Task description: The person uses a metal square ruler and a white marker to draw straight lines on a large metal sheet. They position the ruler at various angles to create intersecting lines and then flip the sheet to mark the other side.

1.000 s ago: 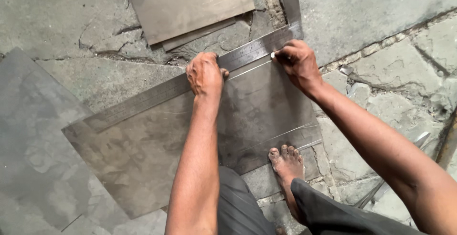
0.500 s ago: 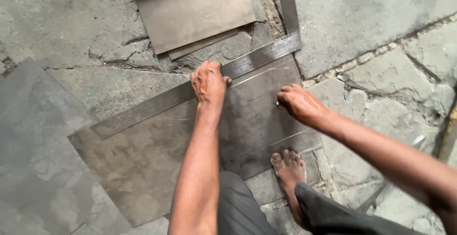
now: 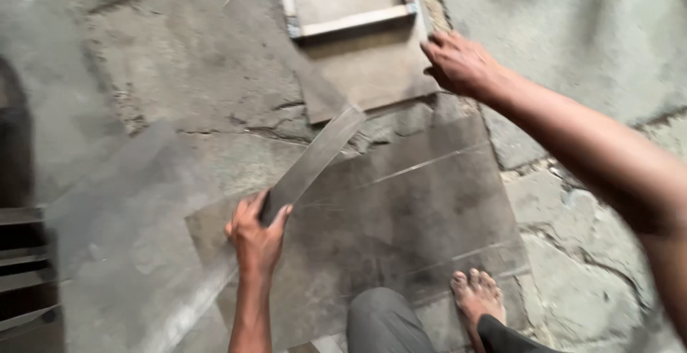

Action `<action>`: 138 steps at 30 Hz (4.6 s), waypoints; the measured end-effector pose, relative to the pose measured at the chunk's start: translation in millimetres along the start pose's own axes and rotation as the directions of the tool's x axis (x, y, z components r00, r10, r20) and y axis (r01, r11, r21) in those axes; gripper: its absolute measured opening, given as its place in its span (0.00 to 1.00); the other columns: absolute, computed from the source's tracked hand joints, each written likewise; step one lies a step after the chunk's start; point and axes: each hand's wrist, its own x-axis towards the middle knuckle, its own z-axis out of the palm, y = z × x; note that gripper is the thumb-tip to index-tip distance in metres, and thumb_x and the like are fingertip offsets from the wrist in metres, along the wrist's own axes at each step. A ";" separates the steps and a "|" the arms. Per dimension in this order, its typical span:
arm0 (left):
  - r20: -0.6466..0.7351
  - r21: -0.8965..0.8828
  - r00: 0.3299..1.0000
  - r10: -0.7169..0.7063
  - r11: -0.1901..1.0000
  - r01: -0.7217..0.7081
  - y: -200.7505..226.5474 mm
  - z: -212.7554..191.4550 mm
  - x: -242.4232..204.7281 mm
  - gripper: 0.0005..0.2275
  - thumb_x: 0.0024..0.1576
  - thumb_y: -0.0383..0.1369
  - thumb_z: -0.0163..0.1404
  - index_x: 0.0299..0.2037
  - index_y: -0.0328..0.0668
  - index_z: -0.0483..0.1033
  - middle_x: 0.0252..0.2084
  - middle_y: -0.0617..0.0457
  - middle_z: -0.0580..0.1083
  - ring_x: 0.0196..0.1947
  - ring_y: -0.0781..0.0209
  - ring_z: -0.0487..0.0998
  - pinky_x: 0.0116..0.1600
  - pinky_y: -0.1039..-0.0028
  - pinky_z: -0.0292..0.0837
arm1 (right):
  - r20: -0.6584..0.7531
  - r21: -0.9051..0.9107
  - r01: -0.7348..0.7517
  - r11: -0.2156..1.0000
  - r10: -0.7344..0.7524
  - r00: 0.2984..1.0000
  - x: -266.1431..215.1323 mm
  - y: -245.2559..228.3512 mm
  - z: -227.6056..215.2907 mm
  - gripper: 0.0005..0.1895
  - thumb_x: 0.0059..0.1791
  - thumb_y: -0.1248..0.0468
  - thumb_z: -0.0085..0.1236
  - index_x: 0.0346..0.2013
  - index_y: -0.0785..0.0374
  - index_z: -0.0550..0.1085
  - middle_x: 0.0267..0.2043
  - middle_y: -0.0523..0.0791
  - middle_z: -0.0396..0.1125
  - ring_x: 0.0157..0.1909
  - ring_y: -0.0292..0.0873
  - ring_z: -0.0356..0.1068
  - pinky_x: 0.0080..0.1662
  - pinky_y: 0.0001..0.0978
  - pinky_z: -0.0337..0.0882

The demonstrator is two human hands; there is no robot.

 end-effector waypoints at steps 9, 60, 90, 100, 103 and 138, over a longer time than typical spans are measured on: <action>-0.032 -0.260 0.954 -0.297 0.925 0.279 -41.7 -58.9 -36.7 0.22 0.48 0.35 0.65 0.53 0.40 0.80 0.41 0.45 0.77 0.39 0.52 0.81 0.45 0.65 0.75 | -0.129 -0.115 -0.026 0.993 0.011 0.992 99.5 16.1 42.3 0.40 0.48 0.66 0.50 0.74 0.76 0.54 0.73 0.62 0.53 0.70 0.59 0.58 0.67 0.44 0.60; -0.024 0.244 0.972 0.234 0.944 -0.222 -107.5 44.5 228.1 0.27 0.44 0.50 0.72 0.41 0.43 0.74 0.38 0.51 0.72 0.40 0.56 0.72 0.50 0.55 0.66 | -0.201 0.285 0.078 0.955 -0.020 0.979 114.3 -77.7 30.5 0.31 0.50 0.65 0.72 0.61 0.67 0.63 0.63 0.59 0.61 0.61 0.65 0.66 0.57 0.55 0.70; -0.076 0.250 0.991 0.112 0.964 -0.090 -74.5 56.2 222.2 0.32 0.42 0.55 0.71 0.44 0.38 0.74 0.42 0.45 0.75 0.49 0.47 0.71 0.65 0.44 0.53 | -0.241 0.253 0.094 0.963 -0.032 0.970 116.3 -70.4 40.3 0.30 0.50 0.65 0.71 0.63 0.66 0.66 0.61 0.61 0.62 0.58 0.63 0.68 0.54 0.52 0.73; -0.067 0.087 0.995 -0.075 0.993 0.080 -76.7 41.9 208.5 0.37 0.36 0.61 0.70 0.47 0.41 0.75 0.45 0.49 0.73 0.51 0.51 0.66 0.62 0.46 0.48 | 0.020 0.052 0.151 0.987 -0.153 0.988 105.3 -130.0 44.5 0.20 0.53 0.52 0.61 0.49 0.65 0.73 0.44 0.52 0.69 0.37 0.47 0.72 0.34 0.36 0.75; -0.081 0.032 0.989 -0.121 0.992 0.124 -83.1 25.6 209.4 0.38 0.38 0.62 0.70 0.50 0.40 0.75 0.46 0.49 0.72 0.53 0.51 0.63 0.62 0.48 0.47 | 0.107 0.072 0.130 0.989 -0.137 0.985 92.0 -134.5 42.7 0.21 0.55 0.48 0.57 0.47 0.64 0.72 0.41 0.50 0.69 0.34 0.47 0.72 0.32 0.39 0.73; -0.152 0.081 0.983 0.100 0.993 -0.089 -85.8 62.3 282.9 0.35 0.39 0.57 0.72 0.49 0.41 0.76 0.49 0.49 0.74 0.56 0.48 0.66 0.68 0.50 0.45 | -0.115 0.168 0.267 0.949 -0.251 0.961 2.6 -138.8 60.8 0.19 0.44 0.60 0.65 0.47 0.59 0.72 0.39 0.44 0.67 0.34 0.48 0.72 0.34 0.40 0.72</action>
